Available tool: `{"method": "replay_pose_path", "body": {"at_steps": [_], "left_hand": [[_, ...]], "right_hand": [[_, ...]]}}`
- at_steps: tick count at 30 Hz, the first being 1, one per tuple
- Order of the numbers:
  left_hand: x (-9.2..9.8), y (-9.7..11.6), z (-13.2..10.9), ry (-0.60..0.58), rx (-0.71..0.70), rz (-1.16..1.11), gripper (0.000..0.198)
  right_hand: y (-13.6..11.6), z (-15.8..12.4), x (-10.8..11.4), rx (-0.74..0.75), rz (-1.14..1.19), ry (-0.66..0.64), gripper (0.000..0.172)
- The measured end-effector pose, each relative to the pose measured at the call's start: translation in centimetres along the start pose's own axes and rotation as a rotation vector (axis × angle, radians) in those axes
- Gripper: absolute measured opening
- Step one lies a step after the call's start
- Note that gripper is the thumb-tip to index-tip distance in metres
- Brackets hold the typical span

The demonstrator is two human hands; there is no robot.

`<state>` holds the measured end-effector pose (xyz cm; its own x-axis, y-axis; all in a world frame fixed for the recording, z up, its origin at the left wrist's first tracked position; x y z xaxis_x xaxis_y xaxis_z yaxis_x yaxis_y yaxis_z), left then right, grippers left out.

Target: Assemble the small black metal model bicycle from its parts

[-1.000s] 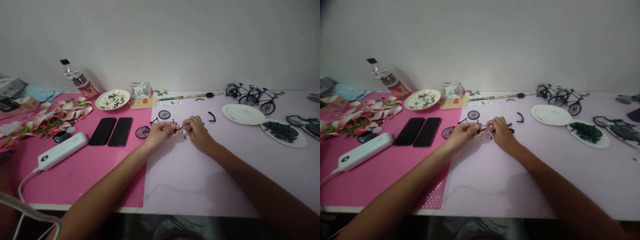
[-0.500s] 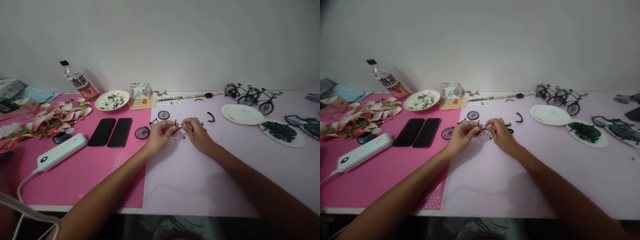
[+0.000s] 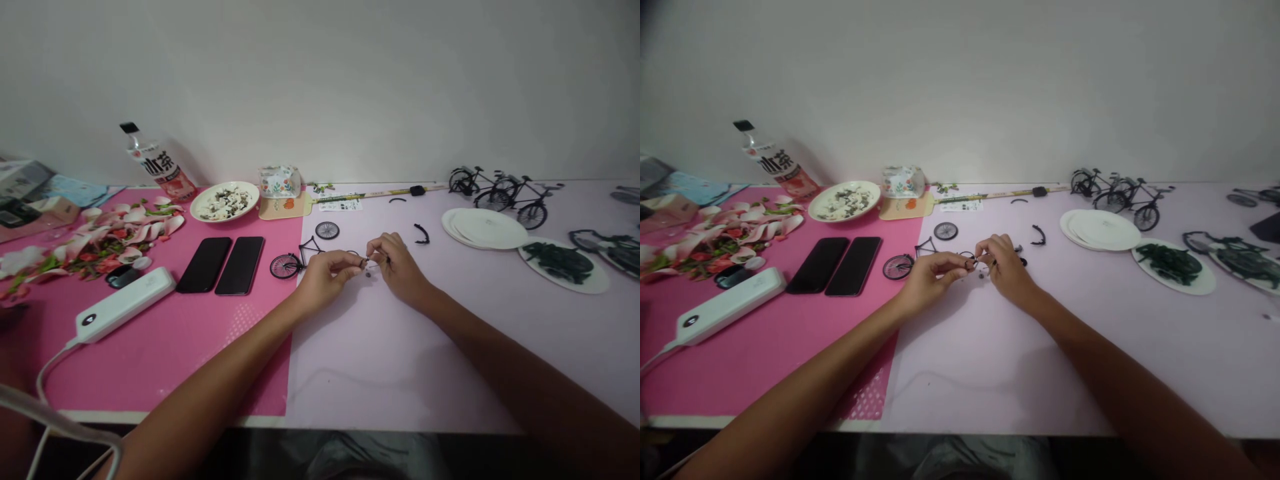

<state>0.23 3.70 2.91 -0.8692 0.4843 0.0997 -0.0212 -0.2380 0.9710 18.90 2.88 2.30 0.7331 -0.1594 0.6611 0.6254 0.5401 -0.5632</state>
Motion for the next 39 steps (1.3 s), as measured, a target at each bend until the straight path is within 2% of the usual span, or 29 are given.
{"method": "replay_pose_path", "body": {"at_steps": [4,12,18,26,31,34,37,39], "left_hand": [[0.1,-0.1,0.2,-0.035,0.045,-0.040,0.013],[-0.7,-1.7,0.3,-0.006,0.178,-0.302,0.050],[-1.3,-2.3,0.0,0.037,0.224,-0.332,0.050],[-0.5,-2.9,0.1,0.138,0.181,-0.315,0.047],[-0.3,-2.7,0.1,0.196,0.151,-0.295,0.036],[-0.3,-2.6,0.1,0.222,0.121,-0.308,0.031],[-0.3,-2.7,0.1,0.258,0.092,-0.324,0.028],[-0.3,-2.9,0.1,0.269,0.080,-0.348,0.029]], "right_hand": [[-0.2,0.0,0.4,0.036,-0.035,-0.007,0.021],[-0.8,-0.2,-0.3,0.130,-0.080,-0.066,0.030],[-1.3,-0.2,-0.5,0.190,-0.087,-0.112,0.025],[-1.2,-0.3,-0.4,0.073,-0.025,-0.084,0.008],[-1.2,-0.5,-0.2,-0.116,0.070,-0.083,0.022],[-1.3,-0.6,0.1,-0.238,0.112,-0.086,0.021],[-1.6,-0.8,0.1,-0.280,0.151,-0.160,0.027],[-1.9,-0.9,0.1,-0.278,0.150,-0.213,0.022]]}}
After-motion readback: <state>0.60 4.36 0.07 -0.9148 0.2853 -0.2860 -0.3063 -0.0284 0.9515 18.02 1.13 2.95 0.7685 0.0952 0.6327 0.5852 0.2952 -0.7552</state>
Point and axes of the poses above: each hand's wrist, its own z-axis towards the middle knuckle, its own x-axis out of the back of the hand, y = z × x, the point moved 4 cm from there along z, towards the middle knuckle, and after that the axes turned 4 degrees about -y, right-handed, at the moved point
